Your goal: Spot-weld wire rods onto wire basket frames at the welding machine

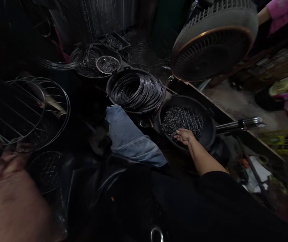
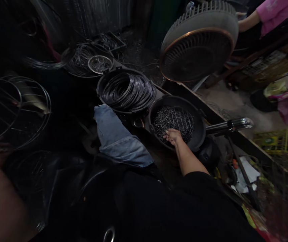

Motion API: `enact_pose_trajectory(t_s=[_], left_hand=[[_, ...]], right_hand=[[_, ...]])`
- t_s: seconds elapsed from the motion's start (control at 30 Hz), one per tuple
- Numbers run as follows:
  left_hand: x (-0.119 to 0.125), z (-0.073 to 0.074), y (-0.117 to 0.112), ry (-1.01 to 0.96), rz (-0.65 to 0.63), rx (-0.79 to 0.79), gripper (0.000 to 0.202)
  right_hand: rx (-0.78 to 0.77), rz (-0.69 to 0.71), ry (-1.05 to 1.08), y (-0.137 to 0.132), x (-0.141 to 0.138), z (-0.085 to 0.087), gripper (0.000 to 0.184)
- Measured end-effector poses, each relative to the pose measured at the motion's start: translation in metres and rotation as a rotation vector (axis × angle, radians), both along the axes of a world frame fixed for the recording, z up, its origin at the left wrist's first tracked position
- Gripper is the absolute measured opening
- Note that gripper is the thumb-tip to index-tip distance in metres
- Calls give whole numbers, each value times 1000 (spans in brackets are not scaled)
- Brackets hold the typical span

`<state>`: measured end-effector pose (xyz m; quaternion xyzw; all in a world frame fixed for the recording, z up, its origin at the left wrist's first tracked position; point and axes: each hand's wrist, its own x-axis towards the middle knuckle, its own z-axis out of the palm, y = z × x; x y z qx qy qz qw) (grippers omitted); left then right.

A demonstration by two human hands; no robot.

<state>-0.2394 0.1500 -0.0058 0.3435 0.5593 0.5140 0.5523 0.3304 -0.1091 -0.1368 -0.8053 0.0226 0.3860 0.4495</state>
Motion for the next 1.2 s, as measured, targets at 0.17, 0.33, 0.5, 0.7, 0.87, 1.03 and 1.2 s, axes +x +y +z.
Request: enact_pose_trajectory(t_s=[0.17, 0.33, 0.5, 0.7, 0.87, 1.03, 1.2], left_hand=[[39, 23, -15, -162, 259, 25, 6], [52, 29, -21, -228, 425, 18, 6], [51, 29, -29, -242, 480, -27, 8], [46, 16, -29, -259, 511, 36, 22], [47, 11, -30, -283, 494, 75, 31], [53, 10, -34, -303, 521, 99, 36], [56, 11, -38, -302, 520, 105, 34]], right_hand=[[150, 52, -46, 28, -17, 36, 27], [526, 273, -220, 100, -91, 70, 42], [580, 571, -82, 142, -187, 64, 47], [479, 654, 60, 148, -208, 71, 40], [523, 900, -7, 169, -222, 113, 28], [626, 1127, -55, 199, -264, 152, 27], [657, 1138, 39, 217, -292, 162, 31]])
